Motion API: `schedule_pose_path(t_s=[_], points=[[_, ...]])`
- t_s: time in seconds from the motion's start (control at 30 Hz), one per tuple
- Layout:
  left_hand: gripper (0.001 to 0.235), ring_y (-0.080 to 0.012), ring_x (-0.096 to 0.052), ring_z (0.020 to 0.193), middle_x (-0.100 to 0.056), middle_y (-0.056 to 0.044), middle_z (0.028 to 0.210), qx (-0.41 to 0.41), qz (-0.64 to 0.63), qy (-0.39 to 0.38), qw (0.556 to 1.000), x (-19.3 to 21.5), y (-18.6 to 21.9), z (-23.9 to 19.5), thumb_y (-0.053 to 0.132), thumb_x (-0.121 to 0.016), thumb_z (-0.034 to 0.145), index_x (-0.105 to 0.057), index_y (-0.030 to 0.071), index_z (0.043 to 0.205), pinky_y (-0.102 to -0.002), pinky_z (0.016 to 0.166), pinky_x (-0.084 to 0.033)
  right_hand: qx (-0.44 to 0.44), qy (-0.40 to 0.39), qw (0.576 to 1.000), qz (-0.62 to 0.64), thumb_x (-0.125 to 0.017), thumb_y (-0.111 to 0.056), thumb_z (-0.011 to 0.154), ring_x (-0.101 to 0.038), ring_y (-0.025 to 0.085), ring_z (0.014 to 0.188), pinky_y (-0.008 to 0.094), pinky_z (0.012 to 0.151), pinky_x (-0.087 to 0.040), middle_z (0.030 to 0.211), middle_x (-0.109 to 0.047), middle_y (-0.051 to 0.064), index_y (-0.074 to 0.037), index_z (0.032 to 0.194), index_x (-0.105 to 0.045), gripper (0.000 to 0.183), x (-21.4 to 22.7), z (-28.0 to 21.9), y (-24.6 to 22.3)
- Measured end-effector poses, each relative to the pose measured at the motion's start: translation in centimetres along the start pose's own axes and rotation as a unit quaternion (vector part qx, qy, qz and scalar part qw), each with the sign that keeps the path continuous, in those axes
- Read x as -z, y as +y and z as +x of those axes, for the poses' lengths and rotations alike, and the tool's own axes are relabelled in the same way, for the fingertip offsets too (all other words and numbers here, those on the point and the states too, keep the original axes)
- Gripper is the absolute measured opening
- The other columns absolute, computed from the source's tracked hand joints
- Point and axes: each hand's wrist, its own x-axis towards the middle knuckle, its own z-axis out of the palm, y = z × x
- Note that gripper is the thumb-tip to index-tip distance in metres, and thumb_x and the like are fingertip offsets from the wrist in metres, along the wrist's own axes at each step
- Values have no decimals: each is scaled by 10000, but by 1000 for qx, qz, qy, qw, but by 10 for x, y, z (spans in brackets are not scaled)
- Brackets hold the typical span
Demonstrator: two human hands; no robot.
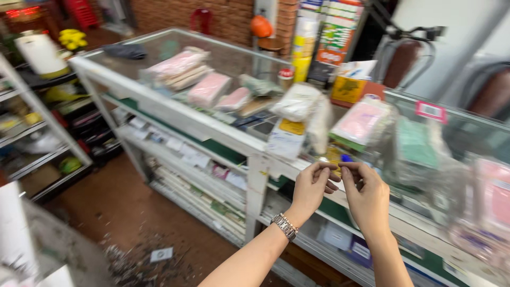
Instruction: The person handles stacks of pink rectangular items, counts them, and places them into clear plastic bags. They use a blue marker to write on the bags and arrange the packaged items on a glass display counter and a nearby table.
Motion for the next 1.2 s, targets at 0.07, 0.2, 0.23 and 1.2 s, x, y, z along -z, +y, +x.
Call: schedule_pose_path(t_s=[0.07, 0.2, 0.23, 1.2], points=[[245, -115, -703, 711, -746, -86, 921, -1, 5, 39, 999, 35, 5, -11, 151, -492, 1086, -655, -9, 1176, -243, 626, -573, -14, -35, 999, 27, -674, -155, 959, -554, 154, 586, 309, 563, -450, 800, -712, 96, -48, 1076, -752, 177, -32, -4, -11], [244, -115, -703, 694, -753, -94, 904, -15, 36, 118, 992, 100, 14, -38, 150, -501, 1077, -665, -10, 1161, -244, 622, -572, -36, -114, 990, 73, -664, -168, 955, -578, 153, 572, 312, 555, -464, 798, -735, 76, -55, 1067, -755, 183, -94, -17, -31], [247, -114, -701, 695, -753, -90, 909, -13, 38, 135, 990, 116, 18, -45, 148, -502, 1076, -670, -12, 1160, -244, 625, -574, -34, -132, 987, 83, -665, -174, 954, -586, 159, 576, 317, 559, -471, 801, -736, 72, -54, 1064, -754, 186, -109, -21, -37], [223, -124, -714, 724, -748, -88, 927, -65, 97, 598, 793, 381, 112, -372, 135, -505, 1069, -671, 1, 1130, -265, 632, -586, 102, -546, 797, 236, -644, -181, 986, -640, 99, 745, 265, 677, -496, 862, -777, 42, -68, 1127, -767, 219, -387, -252, -245]])
